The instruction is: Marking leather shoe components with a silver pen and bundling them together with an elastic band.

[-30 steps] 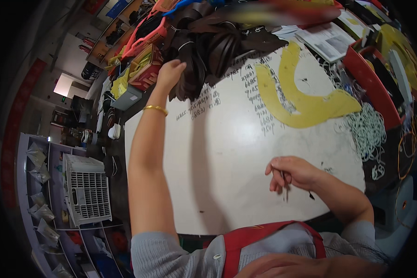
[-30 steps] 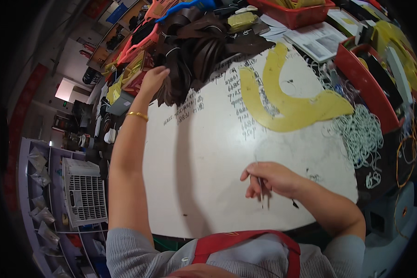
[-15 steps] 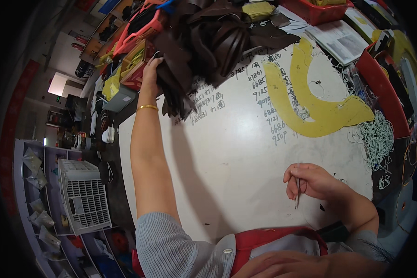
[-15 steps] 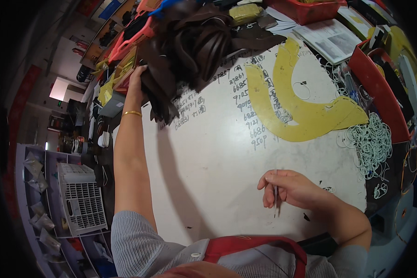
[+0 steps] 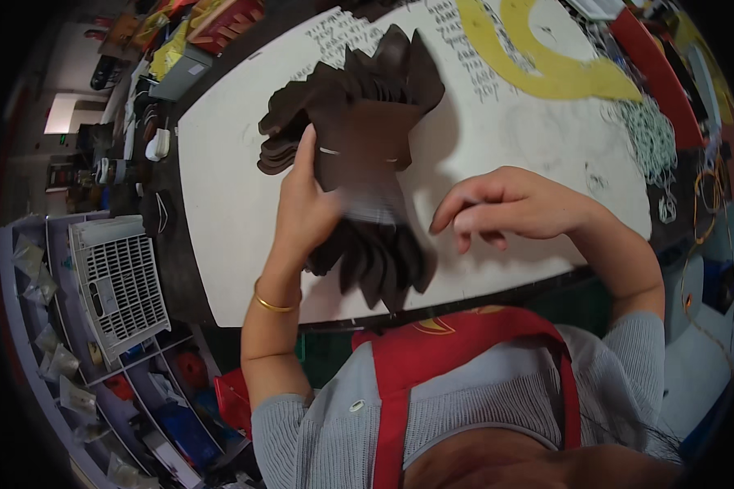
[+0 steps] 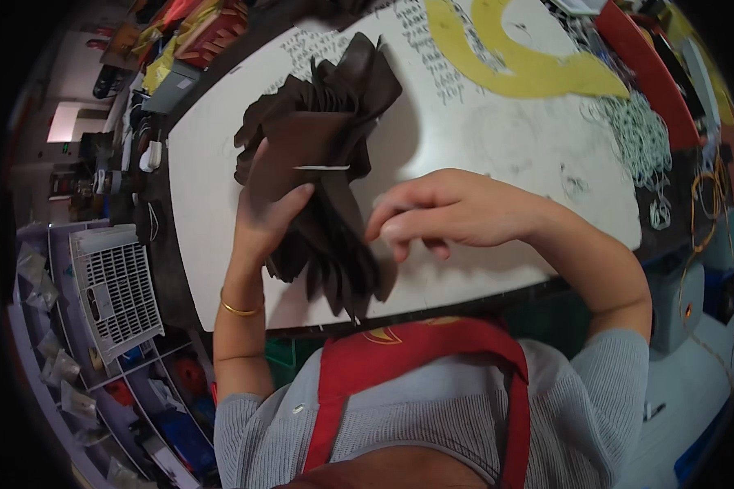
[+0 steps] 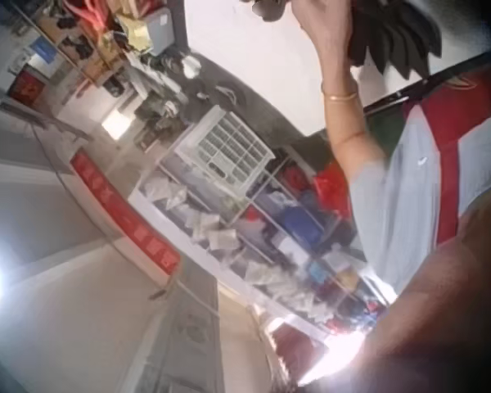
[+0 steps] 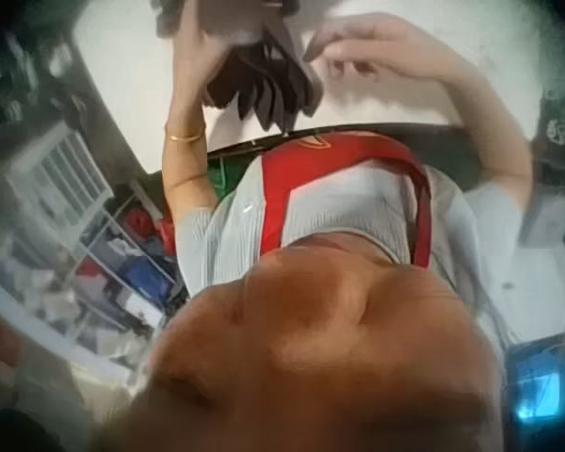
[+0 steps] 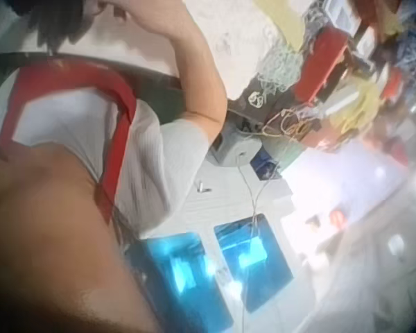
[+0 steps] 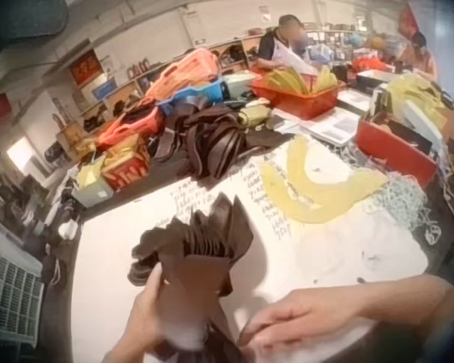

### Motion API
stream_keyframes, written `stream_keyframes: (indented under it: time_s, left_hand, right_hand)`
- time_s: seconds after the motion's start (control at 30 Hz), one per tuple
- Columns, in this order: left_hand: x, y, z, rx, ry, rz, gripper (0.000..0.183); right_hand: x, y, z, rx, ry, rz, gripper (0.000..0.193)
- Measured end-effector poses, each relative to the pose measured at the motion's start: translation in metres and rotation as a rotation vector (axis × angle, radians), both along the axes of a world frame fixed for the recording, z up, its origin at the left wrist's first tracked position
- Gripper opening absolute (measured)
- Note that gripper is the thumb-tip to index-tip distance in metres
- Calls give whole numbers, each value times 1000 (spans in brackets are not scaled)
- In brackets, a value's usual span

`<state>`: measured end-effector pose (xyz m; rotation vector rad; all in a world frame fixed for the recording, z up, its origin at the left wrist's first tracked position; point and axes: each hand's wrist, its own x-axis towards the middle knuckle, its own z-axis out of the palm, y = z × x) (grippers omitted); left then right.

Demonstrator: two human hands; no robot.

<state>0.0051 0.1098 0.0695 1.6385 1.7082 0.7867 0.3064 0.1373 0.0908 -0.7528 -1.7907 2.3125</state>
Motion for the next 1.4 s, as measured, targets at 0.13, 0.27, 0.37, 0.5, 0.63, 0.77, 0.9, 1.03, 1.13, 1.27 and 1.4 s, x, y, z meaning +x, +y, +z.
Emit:
stream_keyframes:
  time_s: [0.13, 0.27, 0.37, 0.5, 0.63, 0.77, 0.9, 1.03, 1.13, 1.27, 1.4]
  left_hand:
    - [35, -24, 4, -15, 158, -94, 103]
    - [29, -47, -1, -90, -173, -204, 90]
    - [13, -52, 14, -349, -694, -183, 67]
    - [26, -3, 63, 787, 499, -770, 55]
    - [43, 2, 56, 673, 718, -1080, 27]
    - [19, -21, 4, -58, 415, -584, 51]
    - [-1, -3, -17, -248, 266, -286, 65]
    - [33, 14, 25, -49, -837, -45, 80]
    - [53, 19, 44, 189, -1187, -152, 95]
    - [32, 3, -16, 88, -1269, -192, 101]
    - [28, -63, -52, -522, -1239, -137, 60]
  right_hand:
    - [-8, -38, -17, 88, 24, -117, 45]
    - [10, -17, -45, 498, 330, -618, 49]
    - [13, -31, -56, 332, -25, -671, 53]
    - [-2, -45, -75, 384, -103, -671, 55]
    - [-5, -26, -66, -167, -164, -674, 45]
    - [-18, -18, -77, -232, -36, -677, 39]
    - [-70, 8, -77, 737, 103, -961, 45]
    - [-129, 116, 2, 1863, 439, -642, 53]
    - [-134, 107, 80, 1785, 44, -441, 46]
    - [-156, 22, 138, 1598, -496, -27, 44]
    - [-137, 19, 9, 1605, -557, 78, 43]
